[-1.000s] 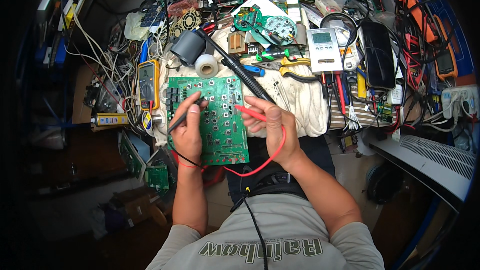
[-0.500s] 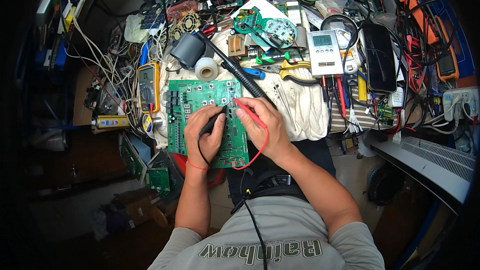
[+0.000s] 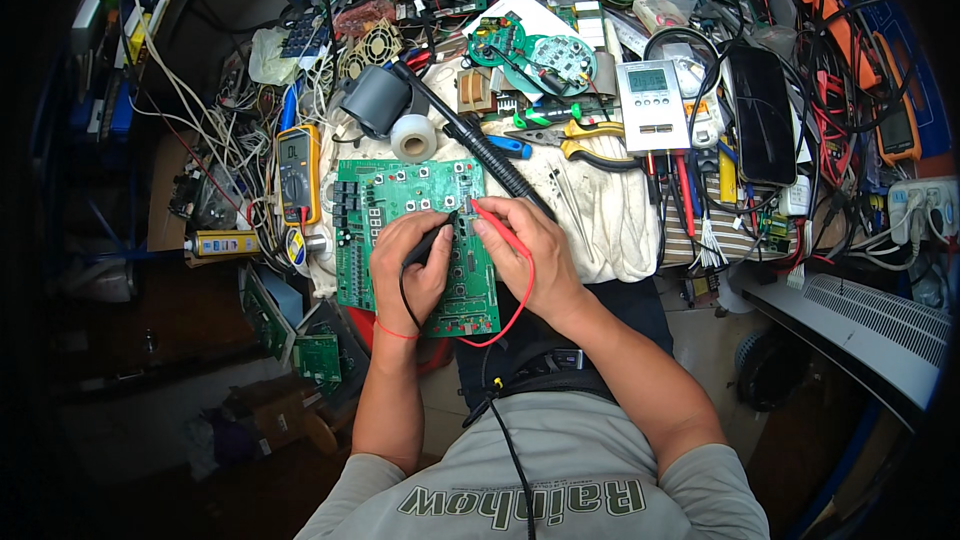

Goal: The person sits on the floor and uses a soldering iron to work on a green circuit board. They then use a multimeter to test points on the board and continue soldering components.

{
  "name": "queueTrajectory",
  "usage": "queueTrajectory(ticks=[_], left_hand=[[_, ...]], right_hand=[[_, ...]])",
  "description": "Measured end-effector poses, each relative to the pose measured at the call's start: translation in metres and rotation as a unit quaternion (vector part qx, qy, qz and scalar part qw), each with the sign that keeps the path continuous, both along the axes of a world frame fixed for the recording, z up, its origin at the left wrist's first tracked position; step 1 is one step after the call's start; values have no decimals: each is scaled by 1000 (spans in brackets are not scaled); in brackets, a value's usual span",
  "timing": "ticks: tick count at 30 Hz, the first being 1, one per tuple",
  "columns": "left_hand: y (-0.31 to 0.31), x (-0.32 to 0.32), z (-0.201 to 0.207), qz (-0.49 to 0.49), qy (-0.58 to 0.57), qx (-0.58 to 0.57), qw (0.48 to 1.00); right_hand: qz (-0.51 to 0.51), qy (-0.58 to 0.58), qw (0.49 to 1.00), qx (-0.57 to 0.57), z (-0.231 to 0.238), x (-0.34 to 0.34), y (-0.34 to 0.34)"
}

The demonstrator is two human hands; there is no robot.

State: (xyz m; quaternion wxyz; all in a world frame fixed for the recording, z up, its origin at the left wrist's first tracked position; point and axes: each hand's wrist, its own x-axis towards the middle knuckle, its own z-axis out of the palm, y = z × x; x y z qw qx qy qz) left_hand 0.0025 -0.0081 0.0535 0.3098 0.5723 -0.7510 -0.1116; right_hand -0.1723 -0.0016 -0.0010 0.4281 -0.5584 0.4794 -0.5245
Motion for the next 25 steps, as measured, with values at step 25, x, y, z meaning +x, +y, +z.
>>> queueTrajectory(ticks=[25], left_hand=[[-2,8,-8,-25,21,-28,999]], right_hand=[[14,-13,998,63,-4,6,-3]])
